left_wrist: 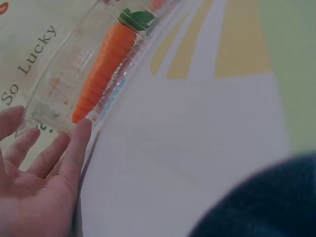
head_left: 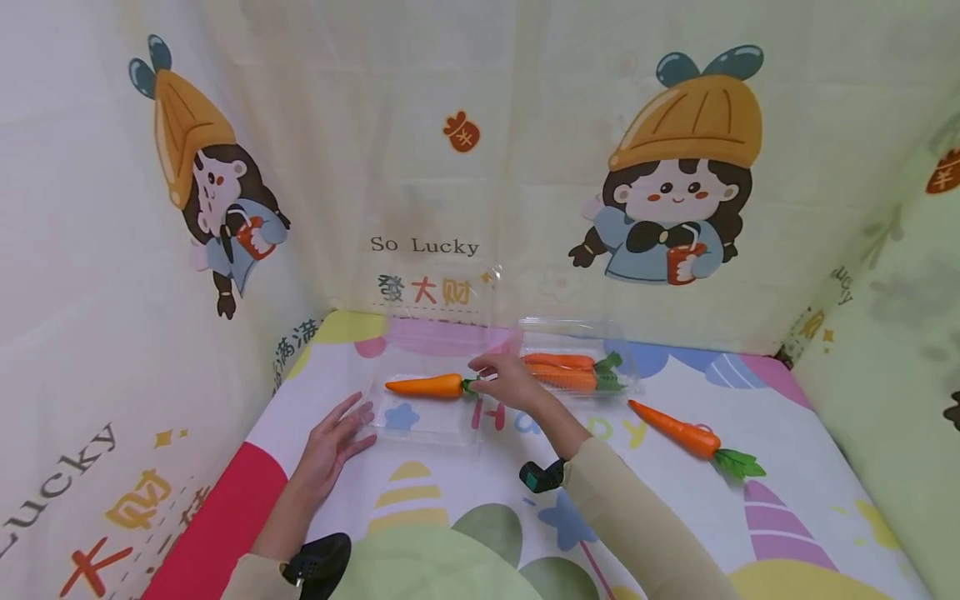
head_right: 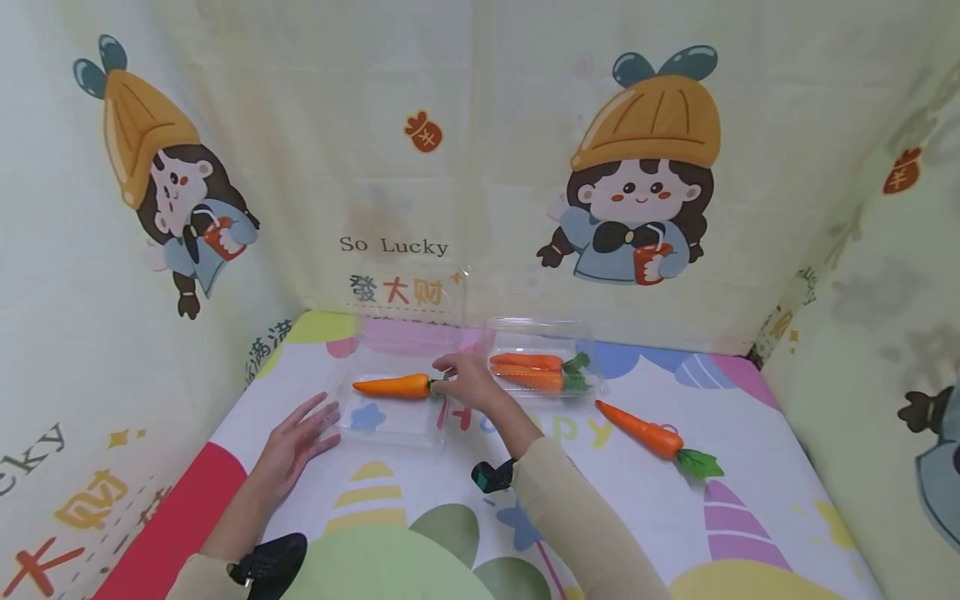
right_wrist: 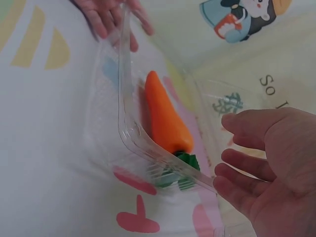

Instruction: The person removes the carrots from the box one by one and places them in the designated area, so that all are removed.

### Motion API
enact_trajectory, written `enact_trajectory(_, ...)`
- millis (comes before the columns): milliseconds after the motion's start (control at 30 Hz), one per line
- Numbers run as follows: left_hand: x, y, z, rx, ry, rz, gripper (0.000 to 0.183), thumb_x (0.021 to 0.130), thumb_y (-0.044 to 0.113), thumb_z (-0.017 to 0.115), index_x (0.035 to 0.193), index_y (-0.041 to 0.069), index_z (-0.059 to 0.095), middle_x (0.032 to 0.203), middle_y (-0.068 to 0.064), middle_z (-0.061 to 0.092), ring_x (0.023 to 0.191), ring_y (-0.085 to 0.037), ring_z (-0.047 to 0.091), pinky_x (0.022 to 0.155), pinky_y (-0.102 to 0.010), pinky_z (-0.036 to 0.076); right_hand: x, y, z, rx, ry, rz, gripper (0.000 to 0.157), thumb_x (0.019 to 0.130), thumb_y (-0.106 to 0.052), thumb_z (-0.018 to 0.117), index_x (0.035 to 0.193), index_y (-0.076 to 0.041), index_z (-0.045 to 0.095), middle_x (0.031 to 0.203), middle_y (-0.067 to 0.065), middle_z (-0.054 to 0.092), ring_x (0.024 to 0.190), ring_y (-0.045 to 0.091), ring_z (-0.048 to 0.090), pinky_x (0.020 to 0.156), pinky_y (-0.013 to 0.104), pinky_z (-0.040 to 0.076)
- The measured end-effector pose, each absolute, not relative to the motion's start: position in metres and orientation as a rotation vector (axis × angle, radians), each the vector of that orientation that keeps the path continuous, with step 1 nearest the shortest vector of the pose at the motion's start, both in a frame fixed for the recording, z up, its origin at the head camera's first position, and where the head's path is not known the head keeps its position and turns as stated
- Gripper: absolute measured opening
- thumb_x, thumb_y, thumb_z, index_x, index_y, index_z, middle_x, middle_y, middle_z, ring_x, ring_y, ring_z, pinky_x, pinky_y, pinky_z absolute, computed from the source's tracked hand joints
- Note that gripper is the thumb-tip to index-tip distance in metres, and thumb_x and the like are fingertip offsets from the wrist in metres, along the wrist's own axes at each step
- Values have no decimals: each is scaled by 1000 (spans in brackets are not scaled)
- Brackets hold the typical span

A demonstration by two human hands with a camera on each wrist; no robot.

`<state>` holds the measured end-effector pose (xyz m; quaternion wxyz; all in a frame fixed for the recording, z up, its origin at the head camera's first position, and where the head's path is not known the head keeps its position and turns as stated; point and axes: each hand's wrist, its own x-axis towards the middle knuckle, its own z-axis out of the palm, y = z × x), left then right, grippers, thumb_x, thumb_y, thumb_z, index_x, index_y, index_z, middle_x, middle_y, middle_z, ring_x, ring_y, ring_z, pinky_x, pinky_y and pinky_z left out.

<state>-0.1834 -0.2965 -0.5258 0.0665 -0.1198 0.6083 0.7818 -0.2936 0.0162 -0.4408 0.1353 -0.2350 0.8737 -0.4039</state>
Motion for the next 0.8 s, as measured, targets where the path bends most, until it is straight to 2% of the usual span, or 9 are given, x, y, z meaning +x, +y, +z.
enact_trajectory(333,-183,-298,-530,-355,1862,2356,60,99,37,53,153,28,28,159,-4,30,132,-7,50,98,-30,51,-300,-1,-447,-680,2527,-1156,37,90,-17,68,126,-9,62,130,14,62,119,31,58,101,41,51)
enact_trajectory(533,-183,-300,-531,-333,1850,2383,61,99,35,53,153,27,28,159,-4,30,133,-10,50,98,-31,51,-305,-11,-450,-721,2520,-1156,38,90,-14,68,127,-5,61,129,15,62,119,32,57,100,41,52)
enact_trajectory(800,-183,-301,-532,-301,1844,2396,58,100,34,51,153,24,28,158,-8,31,133,-9,50,97,-31,52,-310,-24,-453,-754,2529,-1117,36,90,-13,67,125,-8,63,127,14,63,120,33,56,104,43,49)
